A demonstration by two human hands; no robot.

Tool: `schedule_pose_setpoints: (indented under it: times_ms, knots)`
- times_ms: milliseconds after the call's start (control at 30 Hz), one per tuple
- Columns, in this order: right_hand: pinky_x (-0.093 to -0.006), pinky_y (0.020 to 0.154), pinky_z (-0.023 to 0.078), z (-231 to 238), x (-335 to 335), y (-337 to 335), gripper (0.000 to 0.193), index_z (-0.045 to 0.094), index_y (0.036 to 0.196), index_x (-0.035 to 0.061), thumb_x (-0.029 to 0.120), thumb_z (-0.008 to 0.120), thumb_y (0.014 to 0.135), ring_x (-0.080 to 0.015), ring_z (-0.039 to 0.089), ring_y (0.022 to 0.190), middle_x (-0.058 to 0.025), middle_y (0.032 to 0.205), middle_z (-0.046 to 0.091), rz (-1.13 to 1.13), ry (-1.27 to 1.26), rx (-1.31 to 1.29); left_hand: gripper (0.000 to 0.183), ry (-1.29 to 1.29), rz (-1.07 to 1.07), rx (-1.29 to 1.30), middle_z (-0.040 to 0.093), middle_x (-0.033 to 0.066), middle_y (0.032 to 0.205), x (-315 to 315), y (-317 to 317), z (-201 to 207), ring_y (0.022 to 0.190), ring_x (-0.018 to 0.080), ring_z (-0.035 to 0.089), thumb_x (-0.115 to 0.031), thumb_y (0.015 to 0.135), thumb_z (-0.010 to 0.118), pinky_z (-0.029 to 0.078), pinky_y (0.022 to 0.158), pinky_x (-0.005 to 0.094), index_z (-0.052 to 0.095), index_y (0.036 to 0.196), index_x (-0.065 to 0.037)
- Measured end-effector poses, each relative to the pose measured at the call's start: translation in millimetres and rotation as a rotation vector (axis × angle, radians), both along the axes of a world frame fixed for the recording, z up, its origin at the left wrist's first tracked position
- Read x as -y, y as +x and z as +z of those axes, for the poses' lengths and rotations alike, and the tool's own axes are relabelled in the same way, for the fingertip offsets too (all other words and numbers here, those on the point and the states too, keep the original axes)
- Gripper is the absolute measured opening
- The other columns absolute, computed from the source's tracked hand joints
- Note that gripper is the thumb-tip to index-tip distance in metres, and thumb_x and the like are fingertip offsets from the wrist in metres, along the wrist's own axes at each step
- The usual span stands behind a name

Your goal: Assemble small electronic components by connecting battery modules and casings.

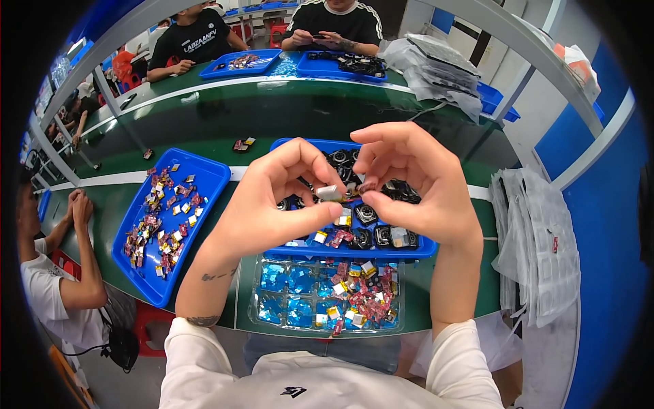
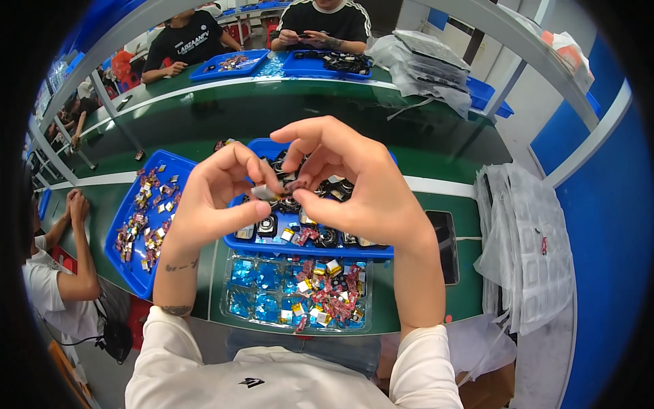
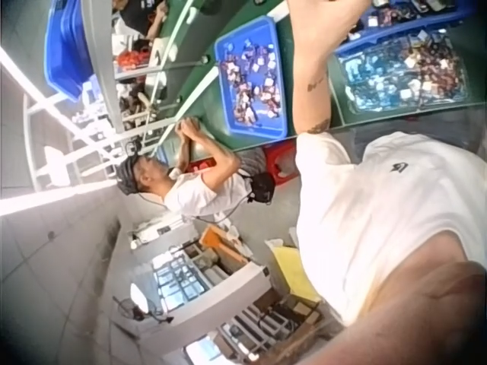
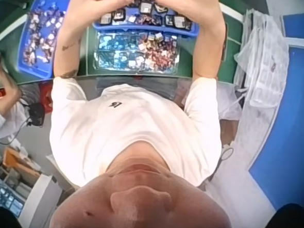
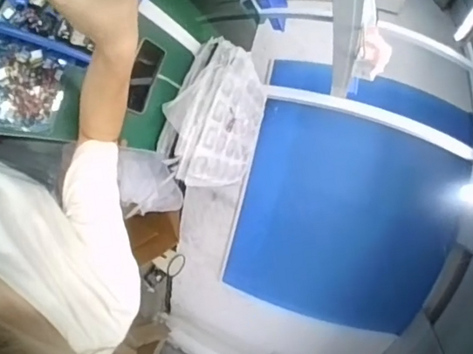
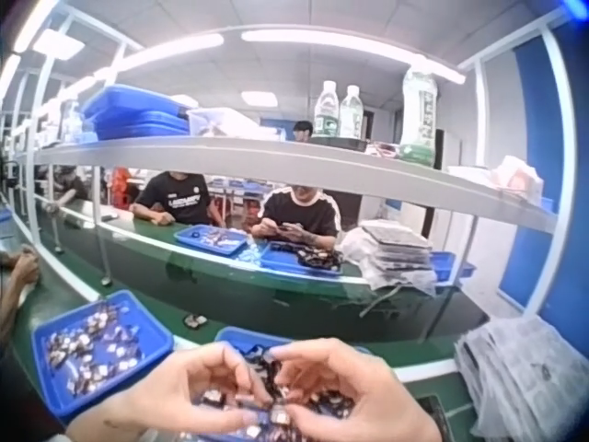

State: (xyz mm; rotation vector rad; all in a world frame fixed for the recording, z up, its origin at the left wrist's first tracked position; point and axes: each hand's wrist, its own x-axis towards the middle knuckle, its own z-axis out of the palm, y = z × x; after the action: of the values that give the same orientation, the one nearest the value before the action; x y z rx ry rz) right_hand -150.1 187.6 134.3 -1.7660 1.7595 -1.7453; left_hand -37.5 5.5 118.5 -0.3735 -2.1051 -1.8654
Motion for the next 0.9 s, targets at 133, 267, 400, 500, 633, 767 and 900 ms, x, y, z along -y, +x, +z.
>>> schedule_pose_setpoints:
  times_ms: [133,267,400,500,633,767,900]
  knots:
    - [-0.0244,0.065,0.052,-3.1,10.7,8.8,0.06,0.055,0.123,0.0056,-0.011,0.065,0.066,-0.0116,0.063,0.072,-0.0081,0.097,0.056,-0.053,-0.026,-0.112,0.028,-0.039,0.009,0.043,0.061,0.0046,0.094,3.8,3.4,3.7,0.088,0.0108,0.059,-0.001,0.075,0.072,0.047,0.075,0.0252,0.059,0.1,0.001]
    - [-0.0244,0.063,0.053,-1.3,16.9,17.3,0.054,0.057,0.119,0.0046,-0.008,0.068,0.068,-0.012,0.063,0.068,-0.008,0.098,0.059,-0.143,-0.096,-0.139,0.026,-0.016,0.002,0.01,0.061,0.0046,0.094,3.9,-1.1,-0.7,0.088,0.0093,0.058,0.001,0.081,0.068,0.048,0.076,0.0238,0.061,0.106,0.004]
    - [-0.0238,0.06,0.053,-1.3,12.1,8.0,0.021,0.066,0.091,-0.0013,0.003,0.075,0.073,-0.013,0.066,0.068,-0.0084,0.085,0.066,-0.215,0.022,-0.12,0.025,0.055,0.022,-0.072,0.061,0.0064,0.095,1.9,-1.7,1.1,0.09,0.0097,0.058,0.002,0.084,0.064,0.048,0.08,0.0241,0.061,0.109,0.006]
    - [-0.0254,0.057,0.05,2.9,10.1,10.5,0.012,0.068,0.081,0.0005,0.006,0.076,0.073,-0.0147,0.065,0.067,-0.0078,0.074,0.067,-0.264,0.098,-0.252,0.023,-0.092,0.016,-0.008,0.063,0.0063,0.093,9.4,4.8,3.7,0.089,0.0107,0.061,-0.001,0.084,0.067,0.049,0.079,0.0244,0.063,0.106,0.004]
    - [-0.0302,0.056,0.045,0.3,12.0,12.8,0.013,0.068,0.079,0.0046,0.009,0.078,0.07,-0.0211,0.061,0.062,-0.0063,0.071,0.065,-0.193,0.061,-0.425,0.011,0.027,-0.035,0.137,0.065,0.0034,0.087,12.1,10.1,2.9,0.084,0.0086,0.062,-0.005,0.084,0.068,0.049,0.077,0.0231,0.063,0.092,0.001]
    - [-0.0286,0.056,0.044,4.3,5.7,16.4,0.014,0.068,0.079,0.0053,0.009,0.078,0.069,-0.019,0.06,0.061,-0.005,0.071,0.065,-0.171,0.067,-0.453,0.009,0.215,-0.121,0.185,0.065,0.0033,0.086,13.4,6.1,1.1,0.082,0.0081,0.062,-0.005,0.085,0.068,0.049,0.076,0.0219,0.061,0.087,-0.001]
    - [-0.0287,0.055,0.044,2.0,7.9,16.7,0.015,0.068,0.079,0.0055,0.009,0.078,0.069,-0.0187,0.06,0.062,-0.0047,0.071,0.065,-0.157,0.049,-0.488,0.017,0.078,-0.105,0.195,0.067,0.0041,0.079,15.5,5.1,-1.6,0.072,0.006,0.06,-0.013,0.082,0.072,0.049,0.066,0.021,0.067,0.088,0.001]
